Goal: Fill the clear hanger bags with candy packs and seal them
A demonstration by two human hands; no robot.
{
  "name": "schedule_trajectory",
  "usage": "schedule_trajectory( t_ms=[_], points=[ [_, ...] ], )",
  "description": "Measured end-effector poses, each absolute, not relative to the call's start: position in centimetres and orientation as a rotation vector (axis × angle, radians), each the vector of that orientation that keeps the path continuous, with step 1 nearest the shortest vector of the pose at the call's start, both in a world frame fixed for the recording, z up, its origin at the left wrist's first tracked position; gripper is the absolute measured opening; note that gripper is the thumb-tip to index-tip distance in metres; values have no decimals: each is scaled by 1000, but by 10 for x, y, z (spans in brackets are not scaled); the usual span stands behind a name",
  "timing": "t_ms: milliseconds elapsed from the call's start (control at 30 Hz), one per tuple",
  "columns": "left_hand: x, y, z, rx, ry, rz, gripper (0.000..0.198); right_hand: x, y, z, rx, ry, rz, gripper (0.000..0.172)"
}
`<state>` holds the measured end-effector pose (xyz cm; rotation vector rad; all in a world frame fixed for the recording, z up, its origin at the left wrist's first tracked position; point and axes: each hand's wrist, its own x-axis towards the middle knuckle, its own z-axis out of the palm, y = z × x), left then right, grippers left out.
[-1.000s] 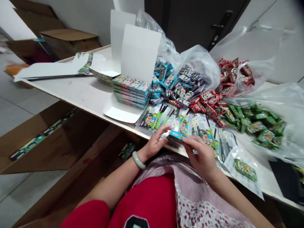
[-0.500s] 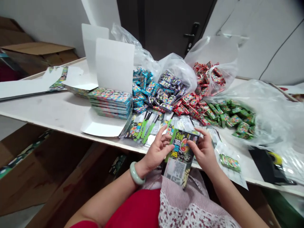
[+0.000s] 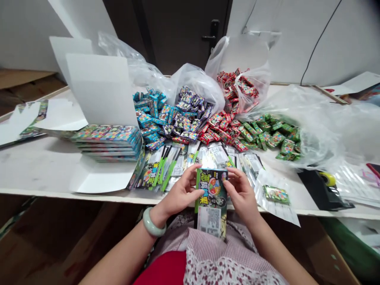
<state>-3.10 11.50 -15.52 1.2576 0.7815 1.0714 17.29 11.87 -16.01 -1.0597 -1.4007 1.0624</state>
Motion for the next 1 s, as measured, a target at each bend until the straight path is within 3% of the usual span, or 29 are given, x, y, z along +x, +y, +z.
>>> schedule_trajectory(
  t_ms=[100,200,333,400,533,867,1000],
  points=[
    [-27,117,-150,1299,898,1056,39,182,128,-155,-1094,-1489,1132,16],
    [-20,124,-142,1374,1060,1226,10,189,140,-143,-1045,-1572,1234,18],
    [-12,133,-134,1266,1025,1317,10,192,152,-128,-995,-1505,1273,17],
    [-11,134,-132,1217,992,1321,20,193,151,-124,-1014,-1474,1302,19],
    [-13,131,-128,1336,993,1306,10,193,145,-116,-993,-1680,1198,12],
    [-12,137,-105,1305,1106,1224,10,179,159,-96,-1071,-1695,1376,14],
    [-17,139,-106,1336,1031,1179,14,179,162,-91,-1090,-1848,1273,14]
  ],
)
